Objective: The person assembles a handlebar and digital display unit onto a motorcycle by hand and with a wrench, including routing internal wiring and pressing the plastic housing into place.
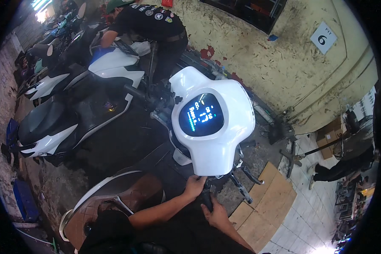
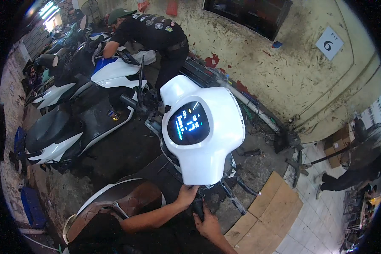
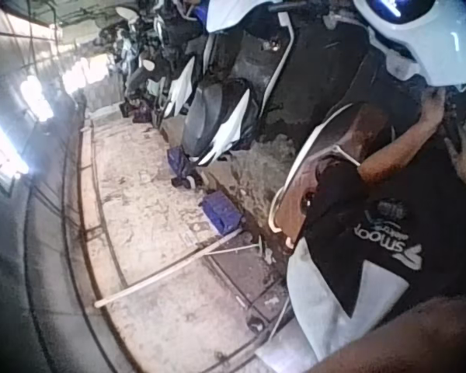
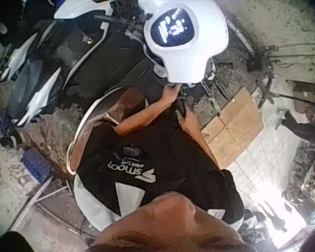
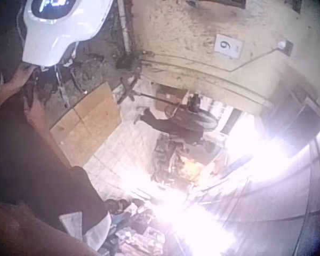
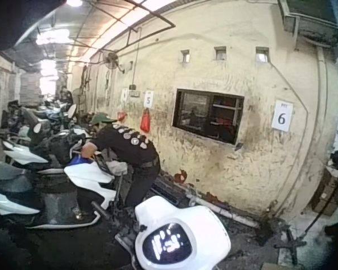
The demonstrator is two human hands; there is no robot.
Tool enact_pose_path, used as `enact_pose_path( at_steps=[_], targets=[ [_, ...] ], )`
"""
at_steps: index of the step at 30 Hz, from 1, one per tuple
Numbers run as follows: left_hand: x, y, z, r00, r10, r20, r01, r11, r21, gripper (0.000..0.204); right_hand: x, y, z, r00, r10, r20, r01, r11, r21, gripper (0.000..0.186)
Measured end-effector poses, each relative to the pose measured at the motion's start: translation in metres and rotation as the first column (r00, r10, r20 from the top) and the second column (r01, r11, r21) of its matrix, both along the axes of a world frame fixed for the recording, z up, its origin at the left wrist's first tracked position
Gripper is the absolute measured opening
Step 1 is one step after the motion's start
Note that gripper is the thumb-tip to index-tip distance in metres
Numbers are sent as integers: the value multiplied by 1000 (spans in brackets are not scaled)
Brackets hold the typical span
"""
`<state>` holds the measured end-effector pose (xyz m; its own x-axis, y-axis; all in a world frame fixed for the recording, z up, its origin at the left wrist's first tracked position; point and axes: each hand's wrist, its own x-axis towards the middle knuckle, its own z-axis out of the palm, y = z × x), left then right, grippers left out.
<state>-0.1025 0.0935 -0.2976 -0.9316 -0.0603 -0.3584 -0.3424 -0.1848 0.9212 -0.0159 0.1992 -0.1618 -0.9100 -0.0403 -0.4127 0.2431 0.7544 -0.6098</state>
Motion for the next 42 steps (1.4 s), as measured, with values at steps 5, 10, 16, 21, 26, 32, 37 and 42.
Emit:
enact_pose_path(
  at_steps=[5,10,16,21,26,32,37,42],
  targets=[
    [0,1,-6,996,-18,93,4,989,149,43,2,5,-13,1000,-15,-19,14,998,-54,66],
    [0,-3,-7,983,-73,167,33,972,233,41,-3,19,-29,886,-111,450,315,856,-410,43],
    [0,-5,-1,982,-96,162,56,970,237,39,1,15,-30,913,-126,387,317,817,-482,30],
    [-2,-5,7,984,-80,159,26,948,317,35,-2,15,-27,923,-119,367,306,805,-508,26],
    [-3,-6,7,995,-54,89,25,955,296,37,-1,15,-27,918,-111,381,317,783,-535,24],
    [-7,-7,1,995,-61,74,33,943,332,44,-6,16,-21,877,-133,462,389,761,-520,43],
    [-9,-10,2,986,-105,129,47,922,385,45,-9,19,-24,888,-86,451,354,754,-553,48],
    [-11,-9,1,993,-72,93,39,946,323,46,-4,28,-32,820,34,571,503,434,-747,49]
  ],
)
